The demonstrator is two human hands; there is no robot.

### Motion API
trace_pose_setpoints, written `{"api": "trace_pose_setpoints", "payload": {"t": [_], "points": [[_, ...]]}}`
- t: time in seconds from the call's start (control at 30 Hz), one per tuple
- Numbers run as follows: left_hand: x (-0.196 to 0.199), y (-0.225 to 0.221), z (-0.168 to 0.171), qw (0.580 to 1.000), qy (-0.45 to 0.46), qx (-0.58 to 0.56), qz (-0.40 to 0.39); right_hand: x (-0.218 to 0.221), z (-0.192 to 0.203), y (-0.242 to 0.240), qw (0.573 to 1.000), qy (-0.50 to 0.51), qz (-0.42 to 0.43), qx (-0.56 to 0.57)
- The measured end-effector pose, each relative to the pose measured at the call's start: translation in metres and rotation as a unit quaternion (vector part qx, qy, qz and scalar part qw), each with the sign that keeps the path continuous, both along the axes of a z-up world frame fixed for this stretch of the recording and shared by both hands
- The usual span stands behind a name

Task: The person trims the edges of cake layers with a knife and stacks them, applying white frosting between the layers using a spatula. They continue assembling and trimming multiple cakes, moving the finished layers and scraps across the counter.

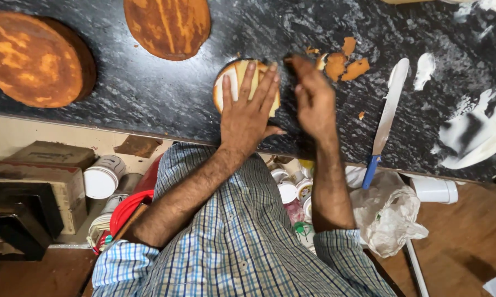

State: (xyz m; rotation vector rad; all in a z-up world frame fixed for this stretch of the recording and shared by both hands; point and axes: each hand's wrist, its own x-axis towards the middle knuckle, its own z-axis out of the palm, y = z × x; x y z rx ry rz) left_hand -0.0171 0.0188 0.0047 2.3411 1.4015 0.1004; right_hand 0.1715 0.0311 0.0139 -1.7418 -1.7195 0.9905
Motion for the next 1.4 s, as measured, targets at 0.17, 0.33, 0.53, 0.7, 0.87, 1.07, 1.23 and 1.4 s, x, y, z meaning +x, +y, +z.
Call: {"api": "trace_pose_setpoints", "payload": {"t": [0.17,0.33,0.53,0.7,0.87,1.07,1.23,1.4], "points": [[-0.007,-0.003,0.000,0.995,0.077,0.036,-0.058,-0.023,-0.013,-0.046,0.995,-0.063,0.067,-0.029],[-0.006,-0.016,-0.005,0.992,0.059,0.087,-0.069,-0.032,-0.026,-0.058,0.999,-0.026,0.041,0.021],[0.007,-0.017,-0.016,0.990,-0.021,0.131,-0.042,-0.025,-0.021,-0.074,0.995,0.092,-0.038,0.005],[0.010,-0.024,-0.036,0.988,-0.012,0.152,-0.028,-0.029,-0.014,-0.087,0.996,0.066,-0.057,0.007],[0.015,-0.022,-0.036,0.990,-0.027,0.140,-0.022,-0.002,-0.005,-0.103,0.988,-0.021,-0.092,0.122],[-0.020,-0.010,0.031,0.976,-0.211,0.053,-0.015,0.069,-0.005,-0.130,0.958,-0.072,-0.216,0.172],[-0.184,0.027,0.044,0.956,-0.199,0.078,0.201,0.047,0.028,-0.154,0.948,-0.044,-0.250,0.192],[-0.417,0.023,0.022,0.868,-0.094,0.199,0.445,-0.084,0.061,-0.121,0.983,0.010,-0.171,0.059]]}}
